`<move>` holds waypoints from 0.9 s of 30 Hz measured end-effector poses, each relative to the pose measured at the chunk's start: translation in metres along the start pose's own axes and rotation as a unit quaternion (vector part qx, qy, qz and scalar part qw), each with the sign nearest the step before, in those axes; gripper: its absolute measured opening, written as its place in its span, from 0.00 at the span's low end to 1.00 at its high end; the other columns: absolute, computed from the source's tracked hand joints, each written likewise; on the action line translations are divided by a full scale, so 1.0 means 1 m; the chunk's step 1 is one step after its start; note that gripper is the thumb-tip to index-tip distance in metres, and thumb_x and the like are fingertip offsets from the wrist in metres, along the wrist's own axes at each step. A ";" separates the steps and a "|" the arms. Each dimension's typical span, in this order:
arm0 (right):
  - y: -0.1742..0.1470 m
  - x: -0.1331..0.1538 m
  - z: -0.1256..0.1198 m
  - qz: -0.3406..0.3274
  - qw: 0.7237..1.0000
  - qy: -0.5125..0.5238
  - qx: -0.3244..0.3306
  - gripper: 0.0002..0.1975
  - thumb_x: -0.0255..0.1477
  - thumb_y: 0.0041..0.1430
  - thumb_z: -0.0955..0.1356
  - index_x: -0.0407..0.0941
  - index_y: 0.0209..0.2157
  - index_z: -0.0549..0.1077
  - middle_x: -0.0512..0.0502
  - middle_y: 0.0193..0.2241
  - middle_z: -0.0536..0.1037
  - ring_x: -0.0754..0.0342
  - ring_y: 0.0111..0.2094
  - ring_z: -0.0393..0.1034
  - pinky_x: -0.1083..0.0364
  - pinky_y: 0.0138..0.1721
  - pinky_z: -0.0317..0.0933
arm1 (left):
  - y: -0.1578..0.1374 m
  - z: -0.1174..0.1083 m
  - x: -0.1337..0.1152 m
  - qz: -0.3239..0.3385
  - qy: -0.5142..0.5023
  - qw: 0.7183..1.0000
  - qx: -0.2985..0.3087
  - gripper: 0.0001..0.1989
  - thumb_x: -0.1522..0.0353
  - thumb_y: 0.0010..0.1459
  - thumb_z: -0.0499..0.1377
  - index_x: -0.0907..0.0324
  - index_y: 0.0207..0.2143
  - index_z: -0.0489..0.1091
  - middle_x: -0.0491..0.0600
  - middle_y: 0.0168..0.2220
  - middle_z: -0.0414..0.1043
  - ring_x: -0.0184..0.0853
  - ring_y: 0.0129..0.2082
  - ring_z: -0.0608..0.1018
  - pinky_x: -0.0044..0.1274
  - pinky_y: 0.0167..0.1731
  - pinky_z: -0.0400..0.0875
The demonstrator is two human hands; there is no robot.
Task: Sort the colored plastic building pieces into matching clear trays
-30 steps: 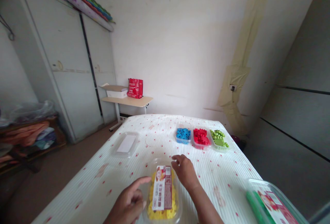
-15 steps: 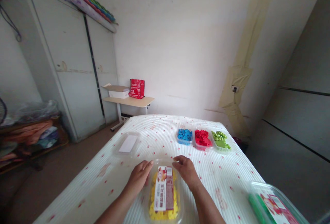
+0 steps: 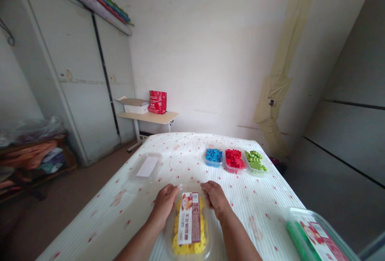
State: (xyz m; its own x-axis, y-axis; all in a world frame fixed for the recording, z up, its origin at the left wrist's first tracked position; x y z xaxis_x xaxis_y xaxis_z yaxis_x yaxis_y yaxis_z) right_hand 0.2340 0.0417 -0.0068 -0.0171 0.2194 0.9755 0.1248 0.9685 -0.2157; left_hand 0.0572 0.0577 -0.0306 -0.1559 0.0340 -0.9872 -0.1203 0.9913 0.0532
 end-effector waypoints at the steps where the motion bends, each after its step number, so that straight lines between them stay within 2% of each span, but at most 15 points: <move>1: 0.000 -0.001 0.000 0.002 1.000 0.006 -0.001 0.13 0.38 0.42 0.64 0.46 0.17 0.56 0.61 0.10 0.55 0.65 0.11 0.46 0.60 0.14 0.37 | 0.000 0.000 0.000 -0.004 -0.006 1.000 0.000 0.16 0.58 0.47 0.53 0.56 0.17 0.50 0.38 0.15 0.50 0.26 0.17 0.58 0.19 0.19 0.52; 14: 0.006 -0.008 0.003 -0.012 0.999 0.047 -0.002 0.12 0.35 0.40 0.64 0.46 0.15 0.57 0.61 0.08 0.54 0.65 0.11 0.44 0.60 0.14 0.37 | -0.001 0.002 0.001 -0.007 -0.006 1.000 -0.005 0.15 0.59 0.47 0.52 0.56 0.16 0.52 0.38 0.14 0.50 0.26 0.17 0.58 0.19 0.19 0.52; 20: 0.005 -0.009 0.005 -0.008 0.998 0.055 0.005 0.14 0.38 0.42 0.66 0.46 0.16 0.57 0.62 0.09 0.53 0.65 0.11 0.44 0.60 0.15 0.37 | -0.001 0.002 0.001 0.001 -0.003 1.000 -0.005 0.15 0.58 0.47 0.52 0.56 0.17 0.51 0.38 0.14 0.50 0.26 0.17 0.58 0.19 0.19 0.52; 24: -0.009 -0.002 0.001 -0.022 0.999 0.021 0.016 0.18 0.44 0.45 0.65 0.46 0.17 0.56 0.61 0.09 0.55 0.65 0.12 0.46 0.60 0.15 0.38 | -0.007 -0.004 -0.008 0.024 0.009 1.000 0.002 0.17 0.56 0.49 0.52 0.56 0.18 0.52 0.39 0.16 0.53 0.27 0.20 0.61 0.19 0.22 0.56; 27: -0.030 -0.002 -0.006 -0.030 0.998 -0.032 0.036 0.16 0.44 0.47 0.64 0.45 0.21 0.60 0.60 0.10 0.58 0.64 0.12 0.49 0.61 0.15 0.40 | -0.021 -0.014 -0.011 0.008 0.028 0.998 0.053 0.16 0.54 0.49 0.53 0.57 0.23 0.59 0.39 0.17 0.56 0.27 0.19 0.64 0.19 0.21 0.57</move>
State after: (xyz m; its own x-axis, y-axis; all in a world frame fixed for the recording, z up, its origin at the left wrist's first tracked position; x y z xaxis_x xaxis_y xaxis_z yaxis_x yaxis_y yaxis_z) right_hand 0.2364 0.0115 -0.0018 -0.0863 0.1658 0.9824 0.0496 0.9856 -0.1619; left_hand 0.0481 0.0345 -0.0186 -0.2122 0.0460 -0.9761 -0.0143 0.9986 0.0501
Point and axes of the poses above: each hand's wrist, its own y-axis towards the middle knuckle, its own z-axis out of the palm, x = y × z, the point moved 3 cm from there along y, towards the middle knuckle
